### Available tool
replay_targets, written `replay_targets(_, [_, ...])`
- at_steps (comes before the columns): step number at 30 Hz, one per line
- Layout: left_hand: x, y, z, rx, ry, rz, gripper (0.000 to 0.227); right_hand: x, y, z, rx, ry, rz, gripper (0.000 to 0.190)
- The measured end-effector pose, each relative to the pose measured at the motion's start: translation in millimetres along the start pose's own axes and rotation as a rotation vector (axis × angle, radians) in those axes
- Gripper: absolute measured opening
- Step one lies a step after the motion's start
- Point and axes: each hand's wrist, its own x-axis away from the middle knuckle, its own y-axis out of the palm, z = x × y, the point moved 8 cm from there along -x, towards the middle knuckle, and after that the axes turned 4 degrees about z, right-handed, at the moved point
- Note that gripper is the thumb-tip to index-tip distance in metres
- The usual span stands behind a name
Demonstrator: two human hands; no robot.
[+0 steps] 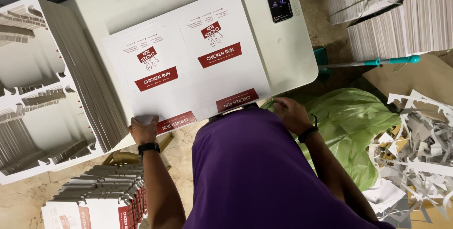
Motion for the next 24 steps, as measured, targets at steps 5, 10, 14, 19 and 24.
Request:
replay_targets(5, [1.0,-0.8,0.1,-0.002,0.010,0.003,0.096,-2.0,3.0,6.0,0.006,0.011,0.006,0.040])
replay_targets(10, [0.6,-0.1,-0.1,-0.011,0.013,0.009,0.094,-1.4,5.7,3.9,0.032,-0.011,0.014,0.040])
replay_targets(14, [0.8,-0.1,0.3,-0.015,0.013,0.011,0.094,-1.4,7.8,5.3,0.034,0.019,0.003,0.043])
replay_targets(19, [3.3,-3.4,4.3,-0.018,0.019,0.012,0.092,-2.3,9.1,3.6,0.033,0.021,-0.003,0.045])
replay_targets(24, [0.5,0.2,-0.3,-0.018,0.008,0.004,0.093,-3.6,9.1,3.6,0.003,0.017,-0.017,0.044])
